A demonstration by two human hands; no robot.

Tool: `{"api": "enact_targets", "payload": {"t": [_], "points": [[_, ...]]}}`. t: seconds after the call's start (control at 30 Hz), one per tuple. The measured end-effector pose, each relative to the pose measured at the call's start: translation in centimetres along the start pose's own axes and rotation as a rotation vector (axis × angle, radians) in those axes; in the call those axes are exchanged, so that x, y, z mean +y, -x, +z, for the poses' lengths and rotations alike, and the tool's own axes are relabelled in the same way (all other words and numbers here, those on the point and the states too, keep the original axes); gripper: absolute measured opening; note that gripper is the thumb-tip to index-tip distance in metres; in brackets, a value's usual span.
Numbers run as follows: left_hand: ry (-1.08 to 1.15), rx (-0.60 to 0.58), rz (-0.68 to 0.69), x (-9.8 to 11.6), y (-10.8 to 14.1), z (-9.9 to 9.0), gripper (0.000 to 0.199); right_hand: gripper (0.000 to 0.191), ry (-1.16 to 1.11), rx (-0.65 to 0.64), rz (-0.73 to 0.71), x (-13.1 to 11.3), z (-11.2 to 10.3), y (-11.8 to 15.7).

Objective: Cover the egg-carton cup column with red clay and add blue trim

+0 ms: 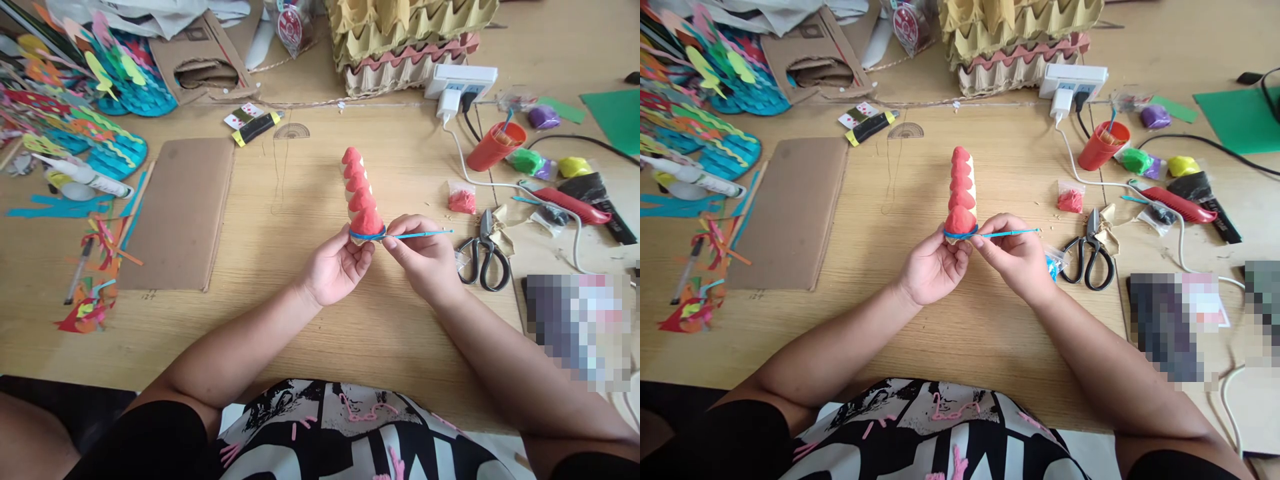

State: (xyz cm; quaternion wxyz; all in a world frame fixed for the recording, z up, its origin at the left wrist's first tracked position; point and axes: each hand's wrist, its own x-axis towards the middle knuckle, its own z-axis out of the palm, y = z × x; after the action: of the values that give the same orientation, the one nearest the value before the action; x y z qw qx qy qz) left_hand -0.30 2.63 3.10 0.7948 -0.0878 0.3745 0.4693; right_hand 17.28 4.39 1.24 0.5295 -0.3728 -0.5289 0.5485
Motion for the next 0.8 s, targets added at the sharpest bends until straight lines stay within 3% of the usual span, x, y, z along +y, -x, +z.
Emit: {"api": "enact_targets", "payload": {"t": [0.37,0.57,0.8], "points": [[-0.006,-0.001,-0.001,-0.08,0.13,0.09,0.036,0.049,0.022,0.006,0.038,0.29,-0.05,0.08],[-0.001,0.022,0.001,-0.07,0.12,0.08,0.027,0.053,0.011,0.011,0.053,0.18,0.15,-0.04],[-0.015,-0.021,0.003,-0.05,0.08,0.05,0.034,0.050,-0.041,0.004,0.048,0.30,0.33,-0.17]]}}
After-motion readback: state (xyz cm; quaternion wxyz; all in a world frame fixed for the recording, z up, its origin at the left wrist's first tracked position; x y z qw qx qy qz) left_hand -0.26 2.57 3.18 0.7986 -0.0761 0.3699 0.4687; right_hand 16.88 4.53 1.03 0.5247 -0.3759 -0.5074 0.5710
